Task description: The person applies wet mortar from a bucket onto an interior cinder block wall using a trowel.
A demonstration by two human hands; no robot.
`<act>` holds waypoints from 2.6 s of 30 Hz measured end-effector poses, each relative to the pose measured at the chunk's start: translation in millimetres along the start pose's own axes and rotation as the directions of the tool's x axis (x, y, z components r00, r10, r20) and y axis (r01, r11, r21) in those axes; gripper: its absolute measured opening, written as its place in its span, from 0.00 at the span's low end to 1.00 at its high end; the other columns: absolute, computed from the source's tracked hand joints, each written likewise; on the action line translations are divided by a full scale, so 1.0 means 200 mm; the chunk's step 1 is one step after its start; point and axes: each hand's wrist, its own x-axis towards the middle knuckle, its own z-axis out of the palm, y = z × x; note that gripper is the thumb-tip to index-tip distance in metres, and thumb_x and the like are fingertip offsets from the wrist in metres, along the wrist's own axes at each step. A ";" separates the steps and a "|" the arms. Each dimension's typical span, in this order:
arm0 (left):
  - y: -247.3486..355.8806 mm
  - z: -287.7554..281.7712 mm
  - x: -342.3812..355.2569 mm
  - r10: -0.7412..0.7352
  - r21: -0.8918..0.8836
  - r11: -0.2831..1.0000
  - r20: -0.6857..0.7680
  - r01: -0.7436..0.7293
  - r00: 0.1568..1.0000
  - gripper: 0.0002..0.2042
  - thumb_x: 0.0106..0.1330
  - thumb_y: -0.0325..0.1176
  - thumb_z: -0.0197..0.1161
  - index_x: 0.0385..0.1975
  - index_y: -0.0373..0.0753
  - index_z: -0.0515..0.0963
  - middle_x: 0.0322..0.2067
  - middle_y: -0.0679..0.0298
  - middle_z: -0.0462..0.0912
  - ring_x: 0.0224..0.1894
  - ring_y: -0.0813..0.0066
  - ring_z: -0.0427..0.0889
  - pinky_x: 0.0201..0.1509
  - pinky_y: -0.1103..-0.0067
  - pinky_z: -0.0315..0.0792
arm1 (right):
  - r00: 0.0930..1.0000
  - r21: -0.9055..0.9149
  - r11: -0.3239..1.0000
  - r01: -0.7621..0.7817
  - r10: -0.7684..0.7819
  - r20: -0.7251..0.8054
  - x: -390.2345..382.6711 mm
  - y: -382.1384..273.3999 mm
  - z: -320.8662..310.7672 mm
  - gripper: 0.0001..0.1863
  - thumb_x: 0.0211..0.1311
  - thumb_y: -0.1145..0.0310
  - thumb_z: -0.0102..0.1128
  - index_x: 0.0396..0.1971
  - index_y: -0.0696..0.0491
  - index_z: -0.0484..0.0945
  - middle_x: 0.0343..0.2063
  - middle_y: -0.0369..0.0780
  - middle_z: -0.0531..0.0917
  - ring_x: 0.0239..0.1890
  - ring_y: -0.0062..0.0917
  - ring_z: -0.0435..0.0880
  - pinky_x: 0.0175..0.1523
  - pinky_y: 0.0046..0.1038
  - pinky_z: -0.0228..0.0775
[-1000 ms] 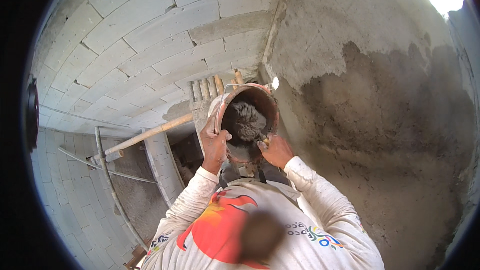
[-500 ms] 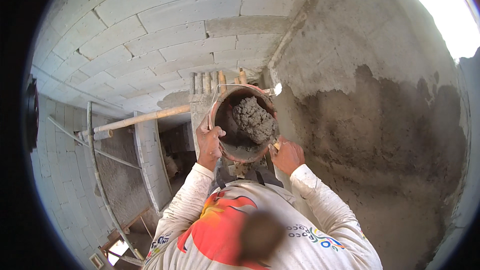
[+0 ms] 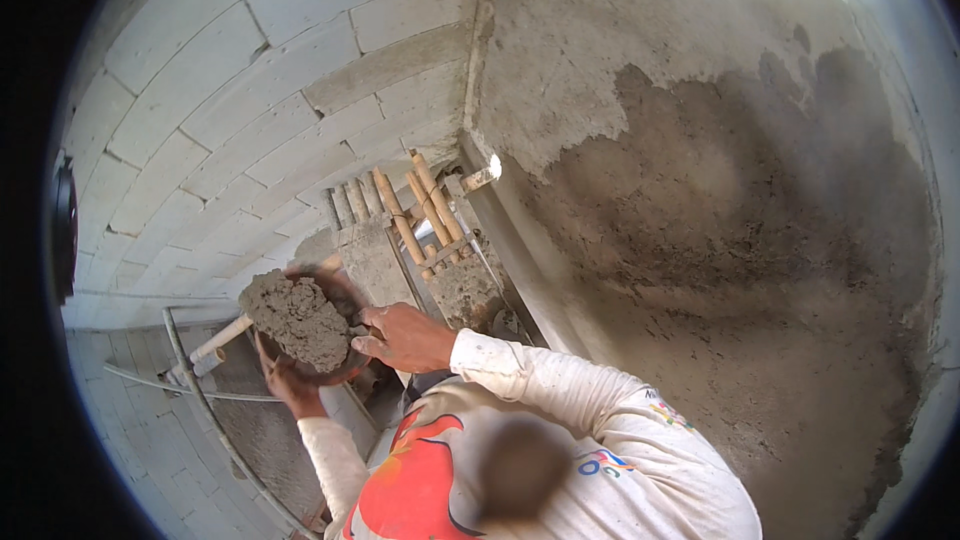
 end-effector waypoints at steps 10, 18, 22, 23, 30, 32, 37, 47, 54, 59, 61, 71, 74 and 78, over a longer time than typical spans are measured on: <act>0.05 0.00 -0.12 0.056 0.343 0.939 -0.048 -0.036 0.997 0.27 0.52 0.31 0.54 0.55 0.30 0.76 0.48 0.54 0.79 0.46 0.62 0.80 0.47 0.73 0.76 | 0.162 0.738 0.671 -0.068 0.737 -0.656 -1.49 0.93 -1.07 0.12 0.69 0.62 0.57 0.46 0.53 0.77 0.25 0.37 0.80 0.25 0.24 0.78 0.28 0.27 0.71; -0.33 0.16 0.20 -0.028 0.468 0.884 0.096 -0.021 0.995 0.26 0.45 0.20 0.57 0.51 0.33 0.78 0.39 0.61 0.80 0.37 0.64 0.82 0.40 0.72 0.77 | 0.400 0.179 0.863 -0.473 0.391 -0.829 -2.12 0.67 -0.42 0.12 0.69 0.68 0.57 0.45 0.61 0.75 0.26 0.40 0.78 0.22 0.21 0.76 0.25 0.28 0.70; -0.40 0.61 0.17 -0.195 0.496 0.864 0.179 0.082 0.964 0.32 0.46 0.17 0.54 0.59 0.32 0.76 0.41 0.63 0.82 0.34 0.70 0.81 0.40 0.78 0.77 | 0.260 0.682 0.562 -0.468 0.825 -0.502 -1.69 0.37 -0.36 0.18 0.66 0.70 0.57 0.53 0.61 0.74 0.32 0.44 0.83 0.31 0.32 0.84 0.37 0.36 0.76; -0.39 0.72 0.17 -0.184 0.506 0.860 0.190 0.064 0.964 0.32 0.46 0.17 0.54 0.59 0.32 0.76 0.41 0.63 0.82 0.34 0.70 0.81 0.40 0.78 0.77 | 0.264 0.694 0.561 -0.452 0.827 -0.497 -1.63 0.39 -0.33 0.18 0.66 0.70 0.57 0.53 0.61 0.74 0.32 0.44 0.83 0.31 0.32 0.84 0.37 0.36 0.76; -0.34 1.19 -0.16 -0.292 0.363 0.930 0.628 0.061 0.721 0.34 0.46 0.15 0.52 0.61 0.30 0.76 0.48 0.63 0.83 0.42 0.77 0.81 0.47 0.83 0.74 | 0.752 -0.568 0.668 -0.481 -0.018 -0.659 -0.90 0.30 -0.39 0.19 0.61 0.68 0.58 0.53 0.53 0.79 0.46 0.48 0.83 0.42 0.41 0.86 0.43 0.41 0.81; -0.19 1.33 -0.36 -0.170 0.339 0.932 0.719 -0.126 0.674 0.37 0.45 0.15 0.52 0.64 0.29 0.73 0.57 0.59 0.80 0.52 0.73 0.81 0.55 0.82 0.73 | 0.741 -0.637 0.599 -0.485 -0.106 -0.663 -0.74 0.24 -0.44 0.18 0.61 0.69 0.57 0.52 0.54 0.79 0.46 0.48 0.83 0.40 0.41 0.87 0.40 0.39 0.81; -0.08 1.37 -0.42 -0.044 0.245 0.930 0.816 -0.275 0.577 0.37 0.44 0.15 0.50 0.63 0.28 0.74 0.57 0.59 0.81 0.55 0.71 0.80 0.62 0.79 0.70 | 0.709 -0.564 0.586 -0.582 0.026 -0.705 -0.69 0.25 -0.33 0.15 0.61 0.71 0.55 0.46 0.60 0.78 0.36 0.48 0.84 0.30 0.42 0.87 0.32 0.37 0.81; -0.06 1.38 -0.53 -0.022 0.271 0.798 0.906 -0.538 0.423 0.34 0.47 0.21 0.53 0.60 0.42 0.81 0.61 0.58 0.80 0.70 0.64 0.70 0.80 0.62 0.36 | 0.585 -0.540 0.487 -0.687 -0.072 -0.808 -0.83 0.14 -0.33 0.14 0.60 0.70 0.55 0.44 0.60 0.77 0.32 0.51 0.82 0.35 0.47 0.85 0.42 0.47 0.77; 0.19 1.42 -0.76 -0.070 0.171 0.815 0.978 -0.553 0.198 0.33 0.46 0.22 0.54 0.59 0.43 0.82 0.60 0.58 0.81 0.71 0.65 0.70 0.79 0.56 0.23 | 0.845 -0.676 0.647 -0.352 -0.090 -0.527 -0.93 0.53 -0.09 0.12 0.65 0.69 0.50 0.41 0.60 0.76 0.28 0.47 0.82 0.32 0.41 0.85 0.37 0.39 0.78; 0.07 1.30 -0.67 -0.077 0.219 0.830 0.956 -0.512 0.284 0.32 0.47 0.22 0.54 0.59 0.41 0.81 0.62 0.59 0.80 0.71 0.65 0.69 0.79 0.58 0.22 | 0.825 0.405 0.824 -0.397 0.514 -0.237 -0.88 0.08 -0.17 0.21 0.79 0.53 0.44 0.34 0.57 0.71 0.19 0.35 0.71 0.17 0.20 0.72 0.24 0.25 0.70; 0.01 1.28 -0.65 -0.101 0.283 0.897 0.879 -0.339 0.465 0.36 0.46 0.21 0.53 0.63 0.35 0.76 0.65 0.61 0.76 0.72 0.68 0.67 0.81 0.66 0.33 | 0.833 0.519 0.794 -0.318 0.495 -0.247 -0.85 0.05 -0.15 0.19 0.79 0.54 0.46 0.35 0.55 0.71 0.20 0.34 0.72 0.18 0.18 0.71 0.24 0.24 0.67; -0.17 1.07 -0.41 -0.162 0.143 0.985 0.609 0.093 0.777 0.39 0.45 0.15 0.50 0.67 0.31 0.70 0.62 0.64 0.76 0.57 0.78 0.75 0.56 0.85 0.69 | 0.806 0.311 0.834 -0.456 0.535 -0.254 -0.74 0.07 -0.20 0.26 0.67 0.54 0.66 0.53 0.60 0.73 0.24 0.36 0.78 0.17 0.17 0.72 0.20 0.25 0.67; -0.30 0.88 -0.22 -0.210 0.275 0.958 0.463 0.086 0.861 0.38 0.47 0.17 0.52 0.67 0.34 0.72 0.51 0.70 0.80 0.36 0.85 0.72 0.37 0.87 0.68 | 0.771 0.207 0.830 -0.518 0.558 -0.307 -0.74 0.06 -0.21 0.24 0.66 0.57 0.67 0.49 0.61 0.74 0.24 0.43 0.81 0.19 0.29 0.80 0.26 0.34 0.73; -0.31 0.68 -0.11 -0.213 0.311 0.944 0.323 0.109 0.922 0.37 0.47 0.19 0.53 0.66 0.36 0.73 0.47 0.67 0.81 0.35 0.80 0.74 0.38 0.84 0.70 | 0.820 -0.274 0.877 -0.394 0.201 -0.536 -0.72 0.25 -0.20 0.19 0.62 0.64 0.66 0.45 0.61 0.74 0.26 0.52 0.83 0.25 0.47 0.83 0.35 0.44 0.75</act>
